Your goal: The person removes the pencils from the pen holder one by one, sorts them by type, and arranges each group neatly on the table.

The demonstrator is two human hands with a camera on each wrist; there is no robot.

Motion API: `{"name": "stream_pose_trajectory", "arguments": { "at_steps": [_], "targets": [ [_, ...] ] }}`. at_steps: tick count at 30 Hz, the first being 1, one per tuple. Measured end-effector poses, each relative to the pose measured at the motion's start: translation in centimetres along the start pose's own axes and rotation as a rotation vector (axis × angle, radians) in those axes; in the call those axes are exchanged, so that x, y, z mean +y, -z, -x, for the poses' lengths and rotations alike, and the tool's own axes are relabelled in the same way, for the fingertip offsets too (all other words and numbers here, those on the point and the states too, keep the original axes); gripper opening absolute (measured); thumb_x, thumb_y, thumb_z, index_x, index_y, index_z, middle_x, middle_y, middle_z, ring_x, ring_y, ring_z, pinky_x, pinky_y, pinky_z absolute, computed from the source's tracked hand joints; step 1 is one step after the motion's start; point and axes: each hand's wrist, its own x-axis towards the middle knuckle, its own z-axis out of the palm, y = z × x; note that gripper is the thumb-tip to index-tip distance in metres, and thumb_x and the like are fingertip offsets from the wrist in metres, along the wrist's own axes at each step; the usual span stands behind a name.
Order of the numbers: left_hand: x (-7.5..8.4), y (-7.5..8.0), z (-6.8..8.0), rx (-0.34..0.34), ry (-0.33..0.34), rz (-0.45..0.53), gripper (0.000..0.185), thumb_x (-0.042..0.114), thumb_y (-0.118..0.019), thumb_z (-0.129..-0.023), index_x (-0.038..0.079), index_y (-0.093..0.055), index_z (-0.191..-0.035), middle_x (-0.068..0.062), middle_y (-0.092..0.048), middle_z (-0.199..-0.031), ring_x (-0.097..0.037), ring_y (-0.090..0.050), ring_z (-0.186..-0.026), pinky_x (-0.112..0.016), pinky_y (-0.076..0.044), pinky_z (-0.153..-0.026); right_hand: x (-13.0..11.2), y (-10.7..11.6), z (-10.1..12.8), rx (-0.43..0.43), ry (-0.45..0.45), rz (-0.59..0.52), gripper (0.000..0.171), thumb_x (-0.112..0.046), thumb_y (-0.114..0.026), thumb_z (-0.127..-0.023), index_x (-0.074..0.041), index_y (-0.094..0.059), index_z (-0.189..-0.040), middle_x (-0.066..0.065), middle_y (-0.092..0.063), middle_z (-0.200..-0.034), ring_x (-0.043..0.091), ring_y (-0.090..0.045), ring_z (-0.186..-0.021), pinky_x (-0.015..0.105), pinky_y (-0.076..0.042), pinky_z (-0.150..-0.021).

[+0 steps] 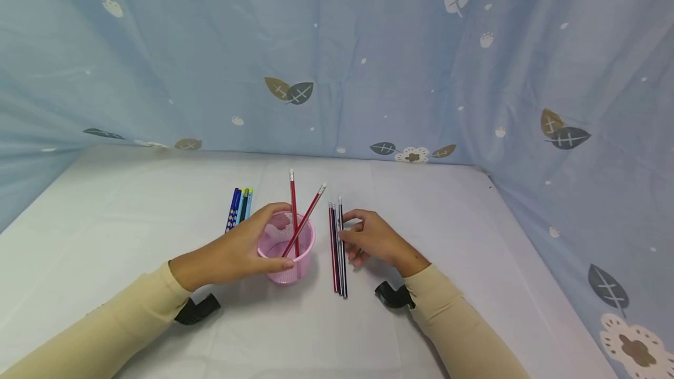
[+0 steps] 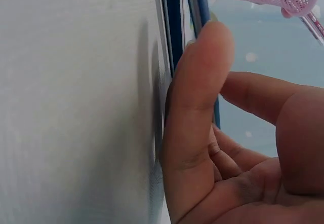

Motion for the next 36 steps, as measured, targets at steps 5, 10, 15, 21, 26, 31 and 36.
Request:
{"name": "stream_pose_trajectory", "arguments": {
  "at_steps": [5, 10, 15, 21, 26, 31, 36],
  "targets": [
    [0.0, 0.1, 0.0, -0.003, 0.005, 0.011, 0.097, 0.055, -0.082, -0.075, 0.027, -0.029, -0.151, -0.002, -0.05, -0.139, -0.022, -0.053, -0.127, -0.044, -0.056, -0.094, 0.2, -0.1, -0.1, -0.007, -0.001, 0.022, 0.048, -0.016, -0.065, -0.096, -0.004, -0.048, -0.14, 0.01, -0.064, -0.08, 0.018, -0.062, -0.056, 0.038, -0.059, -0.054],
    [0.0, 0.1, 0.0, 0.002, 0.002, 0.011, 0.097, 0.055, -0.083, -0.075, 0.027, -0.029, -0.151, -0.002, -0.051, -0.139, -0.022, -0.053, -0.127, -0.044, -0.056, -0.095, 0.1, -0.2, -0.1, 0.001, 0.0, 0.036, 0.049, -0.015, -0.065, -0.097, -0.003, -0.048, -0.141, 0.012, -0.065, -0.081, 0.018, -0.063, -0.055, 0.039, -0.059, -0.054],
    [0.0, 0.2, 0.0, 0.004, 0.0, 0.006, 0.097, 0.055, -0.082, -0.075, 0.027, -0.029, -0.151, -0.002, -0.051, -0.14, -0.022, -0.053, -0.127, -0.042, -0.057, -0.093, -0.2, -0.4, 0.1, 0.02, -0.009, 0.063, 0.049, -0.016, -0.066, -0.096, -0.006, -0.049, -0.141, 0.013, -0.065, -0.083, 0.019, -0.063, -0.055, 0.039, -0.059, -0.054],
    [-0.2, 0.1, 0.0, 0.009, 0.005, 0.019, 0.095, 0.055, -0.083, -0.075, 0.028, -0.031, -0.15, -0.003, -0.051, -0.138, -0.023, -0.054, -0.124, -0.043, -0.056, -0.094, -0.5, -0.6, 0.3, 0.045, 0.018, 0.091, 0.045, -0.018, -0.064, -0.097, -0.008, -0.052, -0.14, 0.015, -0.065, -0.086, 0.021, -0.065, -0.055, 0.04, -0.059, -0.054],
    [-0.2, -0.1, -0.1, 0.007, 0.011, 0.032, 0.095, 0.054, -0.083, -0.075, 0.027, -0.031, -0.15, -0.003, -0.052, -0.137, -0.023, -0.054, -0.124, -0.044, -0.055, -0.096, -0.8, -0.6, 0.6, 0.119, 0.132, 0.128, 0.034, -0.021, -0.062, -0.099, -0.006, -0.061, -0.13, 0.017, -0.065, -0.089, 0.023, -0.065, -0.056, 0.039, -0.059, -0.053],
    [-0.2, -0.1, -0.1, 0.008, -0.003, 0.027, 0.094, 0.054, -0.083, -0.075, 0.027, -0.032, -0.149, -0.003, -0.053, -0.137, -0.022, -0.054, -0.125, -0.045, -0.053, -0.099, -2.2, -1.1, 1.6, 0.16, 0.251, 0.085, 0.031, -0.022, -0.061, -0.1, -0.003, -0.065, -0.124, 0.018, -0.063, -0.094, 0.023, -0.064, -0.057, 0.037, -0.057, -0.053],
    [-0.1, -0.1, 0.0, 0.009, -0.005, 0.027, 0.094, 0.055, -0.082, -0.075, 0.027, -0.032, -0.149, -0.003, -0.052, -0.137, -0.022, -0.053, -0.126, -0.045, -0.053, -0.099, -3.6, -1.9, 2.7, 0.186, 0.299, 0.031, 0.031, -0.022, -0.062, -0.099, -0.003, -0.065, -0.123, 0.02, -0.062, -0.098, 0.021, -0.064, -0.06, 0.034, -0.057, -0.058]
  ]
}}
